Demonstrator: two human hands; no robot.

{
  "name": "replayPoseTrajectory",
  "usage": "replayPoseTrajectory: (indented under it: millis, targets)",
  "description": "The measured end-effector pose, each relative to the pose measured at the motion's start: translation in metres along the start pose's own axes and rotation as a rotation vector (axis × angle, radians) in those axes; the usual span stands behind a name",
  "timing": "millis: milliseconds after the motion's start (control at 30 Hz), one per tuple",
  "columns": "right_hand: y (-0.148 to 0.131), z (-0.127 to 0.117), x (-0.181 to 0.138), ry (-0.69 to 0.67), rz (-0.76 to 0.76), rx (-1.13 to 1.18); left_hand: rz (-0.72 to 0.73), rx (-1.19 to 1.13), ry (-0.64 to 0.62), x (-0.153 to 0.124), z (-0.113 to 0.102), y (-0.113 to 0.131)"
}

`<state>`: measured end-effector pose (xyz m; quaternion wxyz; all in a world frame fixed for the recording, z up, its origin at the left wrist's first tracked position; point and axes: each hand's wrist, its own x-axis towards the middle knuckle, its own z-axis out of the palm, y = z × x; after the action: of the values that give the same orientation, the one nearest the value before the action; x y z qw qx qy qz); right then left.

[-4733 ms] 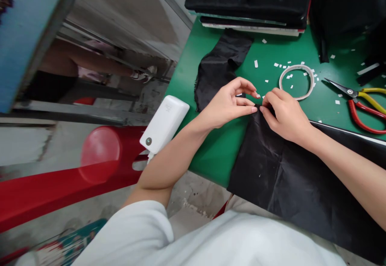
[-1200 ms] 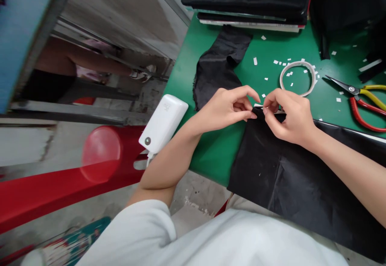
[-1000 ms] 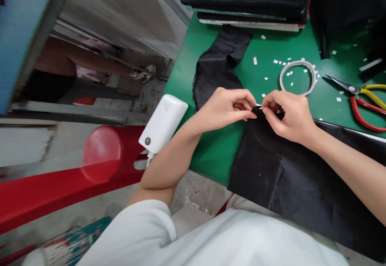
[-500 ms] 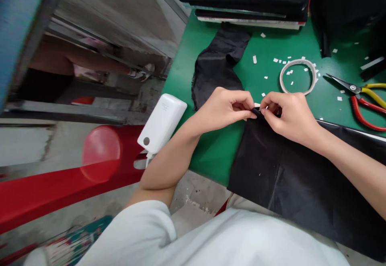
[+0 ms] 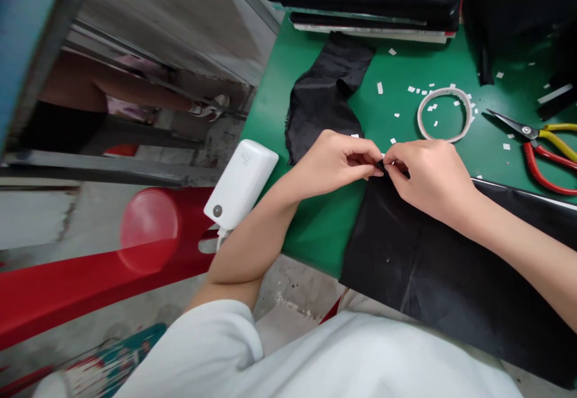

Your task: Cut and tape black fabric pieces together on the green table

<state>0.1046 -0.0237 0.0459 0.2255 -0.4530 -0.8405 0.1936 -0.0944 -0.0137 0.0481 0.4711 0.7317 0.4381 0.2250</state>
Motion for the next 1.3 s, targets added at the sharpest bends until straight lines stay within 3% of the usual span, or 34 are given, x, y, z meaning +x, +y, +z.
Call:
replayPoseTrajectory:
  millis: [600,900,1300]
  targets:
    - [0.005,0.008,-0.001,0.11,-0.096,-0.06,-0.006,-0.009,-0.023,0.002,-0.002,-0.001]
    - [0.009,0.009,0.0,0.088,-0.074,0.001,-0.036,-0.09,-0.019,0.005,0.0,-0.005]
    - [0.007,0.01,0.001,0.047,-0.022,0.057,0.03,-0.01,-0.067,0.007,-0.003,-0.005]
